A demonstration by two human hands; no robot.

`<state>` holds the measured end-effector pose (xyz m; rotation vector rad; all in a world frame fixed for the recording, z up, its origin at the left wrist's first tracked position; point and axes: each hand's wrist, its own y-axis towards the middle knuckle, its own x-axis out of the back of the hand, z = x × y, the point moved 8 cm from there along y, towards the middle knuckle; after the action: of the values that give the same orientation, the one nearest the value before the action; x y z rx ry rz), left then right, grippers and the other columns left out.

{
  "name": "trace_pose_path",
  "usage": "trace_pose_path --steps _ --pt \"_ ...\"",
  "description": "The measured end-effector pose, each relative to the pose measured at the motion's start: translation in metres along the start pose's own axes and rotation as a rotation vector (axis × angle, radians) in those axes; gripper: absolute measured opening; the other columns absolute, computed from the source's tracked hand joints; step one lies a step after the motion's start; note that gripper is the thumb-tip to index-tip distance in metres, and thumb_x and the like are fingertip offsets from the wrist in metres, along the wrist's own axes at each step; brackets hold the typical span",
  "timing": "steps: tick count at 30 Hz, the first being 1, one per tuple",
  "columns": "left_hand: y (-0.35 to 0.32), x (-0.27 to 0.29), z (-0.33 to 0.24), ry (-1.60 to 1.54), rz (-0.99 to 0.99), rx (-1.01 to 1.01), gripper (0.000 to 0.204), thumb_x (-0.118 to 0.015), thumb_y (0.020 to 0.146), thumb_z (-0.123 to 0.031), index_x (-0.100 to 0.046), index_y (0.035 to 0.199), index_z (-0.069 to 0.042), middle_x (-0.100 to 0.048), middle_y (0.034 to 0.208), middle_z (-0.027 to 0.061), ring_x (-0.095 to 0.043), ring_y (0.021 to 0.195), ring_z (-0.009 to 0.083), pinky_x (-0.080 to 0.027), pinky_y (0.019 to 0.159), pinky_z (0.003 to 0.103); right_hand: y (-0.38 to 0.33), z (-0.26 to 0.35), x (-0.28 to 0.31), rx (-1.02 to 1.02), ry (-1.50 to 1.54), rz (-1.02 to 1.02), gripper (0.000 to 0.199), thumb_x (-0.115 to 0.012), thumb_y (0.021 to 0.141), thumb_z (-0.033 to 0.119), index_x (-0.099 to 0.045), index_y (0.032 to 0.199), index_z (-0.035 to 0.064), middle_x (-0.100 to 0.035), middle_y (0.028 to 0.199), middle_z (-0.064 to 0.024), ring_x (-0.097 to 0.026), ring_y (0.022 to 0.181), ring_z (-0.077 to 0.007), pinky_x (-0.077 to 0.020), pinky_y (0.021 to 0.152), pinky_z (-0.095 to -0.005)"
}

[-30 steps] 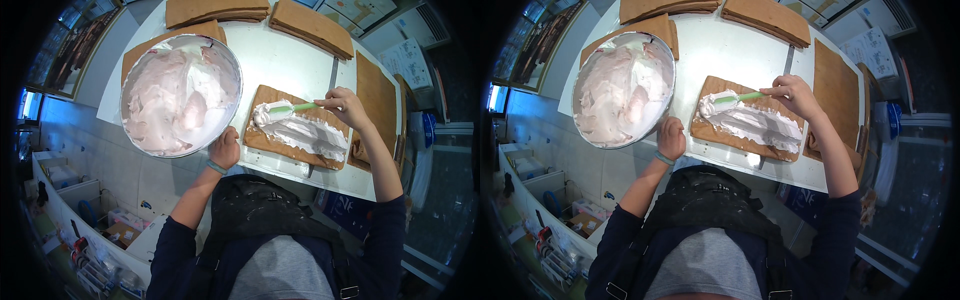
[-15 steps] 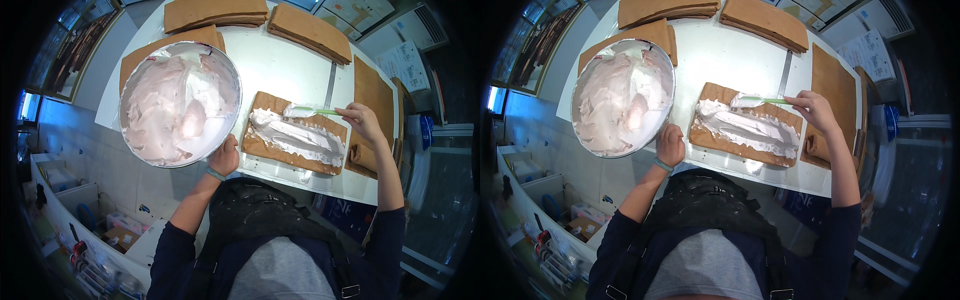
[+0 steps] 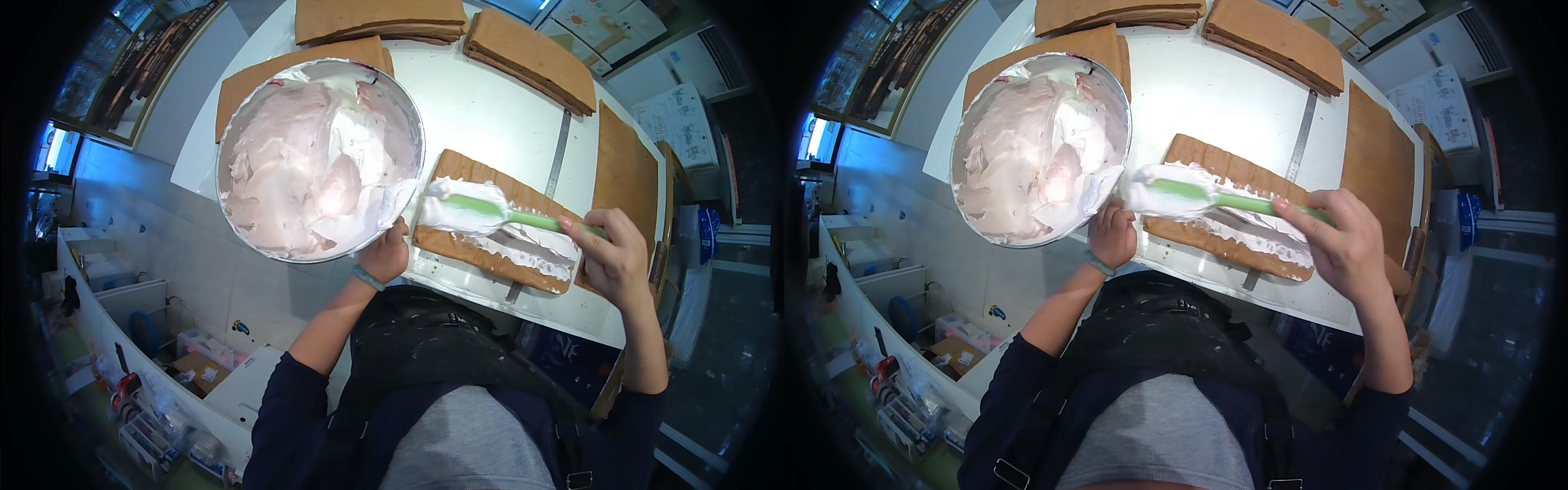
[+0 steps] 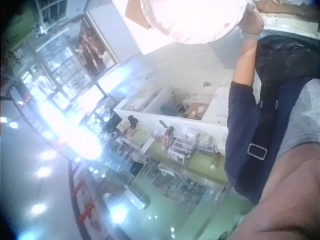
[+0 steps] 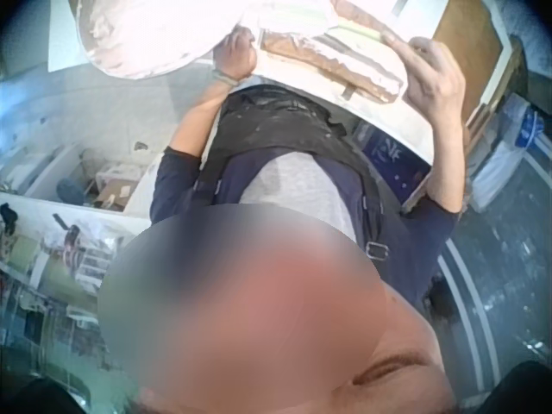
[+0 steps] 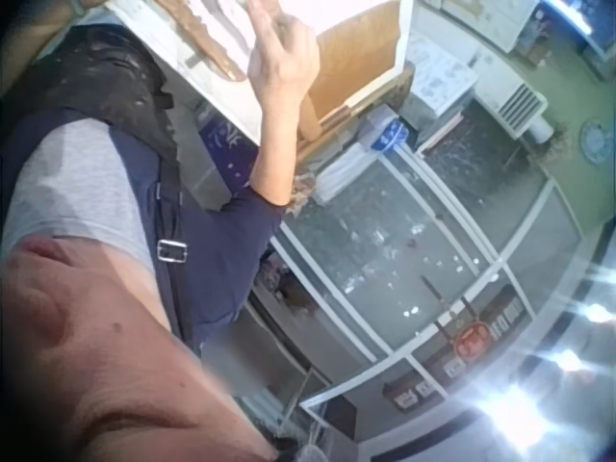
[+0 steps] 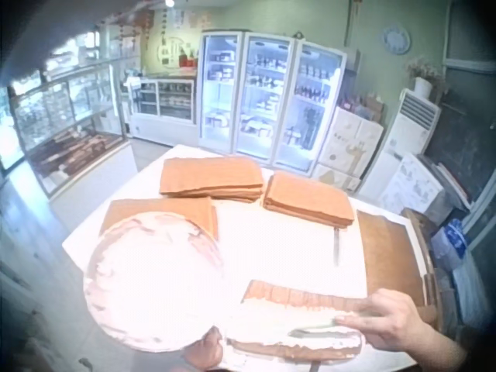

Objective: The person spreads a pink cream filling onto rectangular crepe sheets using a green spatula, then rolls each crepe into a cylinder. The person repeats this process for multiple crepes on a white countertop.

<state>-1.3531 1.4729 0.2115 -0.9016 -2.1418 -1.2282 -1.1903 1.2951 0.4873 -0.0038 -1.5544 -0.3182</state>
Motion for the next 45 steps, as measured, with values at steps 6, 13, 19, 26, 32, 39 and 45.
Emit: trace_pose_path --steps 6,13,19,26,32,39,45 --pt "0.007 0.006 -0.002 -0.111 0.008 0.0 0.027 -0.058 0.075 0.003 -0.055 0.1 -0.008 -0.059 0.11 0.0117 -0.056 0.112 0.0371 -0.043 0.106 0.048 0.005 -0.038 -0.078 -0.138 0.083 0.148 0.043 -0.069 0.089 0.004 -0.075 0.128 0.0227 -0.064 0.091 -0.0063 -0.063 0.08 -0.0226 -0.0533 0.069 -0.0371" --pt "0.003 0.0 0.002 -0.173 0.04 0.028 0.028 -0.058 0.076 0.005 -0.054 0.101 -0.007 -0.058 0.109 0.0128 -0.056 0.111 0.0377 -0.041 0.107 0.05 -0.034 -0.034 -0.135 -0.033 0.026 0.204 0.053 -0.068 0.087 0.003 -0.071 0.134 0.0286 -0.062 0.096 -0.0047 -0.061 0.087 -0.0226 -0.0531 0.075 -0.0376" --pt "0.006 0.003 0.0 -0.165 0.045 0.009 0.026 -0.058 0.077 0.006 -0.054 0.1 -0.006 -0.058 0.107 0.0142 -0.056 0.11 0.0377 -0.041 0.108 0.052 -0.067 -0.055 -0.102 0.029 -0.092 0.127 0.053 -0.066 0.085 0.004 -0.073 0.131 0.0296 -0.063 0.099 -0.0031 -0.06 0.088 -0.0232 -0.0513 0.077 -0.0382" --pt "0.009 0.003 -0.003 -0.177 0.068 0.005 0.026 -0.057 0.078 0.006 -0.053 0.101 -0.005 -0.057 0.106 0.0154 -0.056 0.108 0.0389 -0.042 0.101 0.052 -0.04 -0.077 -0.089 -0.147 0.039 0.182 0.045 -0.071 0.087 0.01 -0.073 0.129 0.0249 -0.066 0.093 -0.0046 -0.064 0.083 -0.0242 -0.0542 0.072 -0.038" --pt "0.016 0.01 -0.005 -0.114 0.03 -0.055 0.029 -0.058 0.075 0.004 -0.053 0.101 -0.007 -0.06 0.104 0.0129 -0.06 0.099 0.0363 -0.047 0.087 0.048 -0.018 -0.086 -0.138 -0.191 0.13 0.252 0.035 -0.067 0.095 0.016 -0.073 0.129 0.024 -0.069 0.093 -0.0049 -0.068 0.081 -0.0234 -0.0555 0.07 -0.0378" --pt "0.014 0.005 -0.006 -0.131 0.051 -0.069 0.027 -0.058 0.077 0.005 -0.052 0.1 -0.007 -0.057 0.104 0.0137 -0.057 0.102 0.0374 -0.044 0.104 0.054 -0.082 -0.11 -0.083 -0.379 0.161 0.228 0.043 -0.072 0.089 0.009 -0.074 0.129 0.0253 -0.068 0.091 -0.0037 -0.066 0.08 -0.0215 -0.0538 0.069 -0.0356" --pt "0.015 0.004 -0.001 -0.229 0.056 -0.045 0.025 -0.054 0.078 0.007 -0.051 0.1 -0.004 -0.054 0.099 0.0166 -0.055 0.097 0.0393 -0.044 0.093 0.052 -0.093 -0.038 -0.146 -0.315 0.18 -0.031 0.058 -0.072 0.086 0.002 -0.07 0.134 0.0333 -0.064 0.099 -0.0053 -0.064 0.09 -0.0251 -0.0528 0.076 -0.0382"
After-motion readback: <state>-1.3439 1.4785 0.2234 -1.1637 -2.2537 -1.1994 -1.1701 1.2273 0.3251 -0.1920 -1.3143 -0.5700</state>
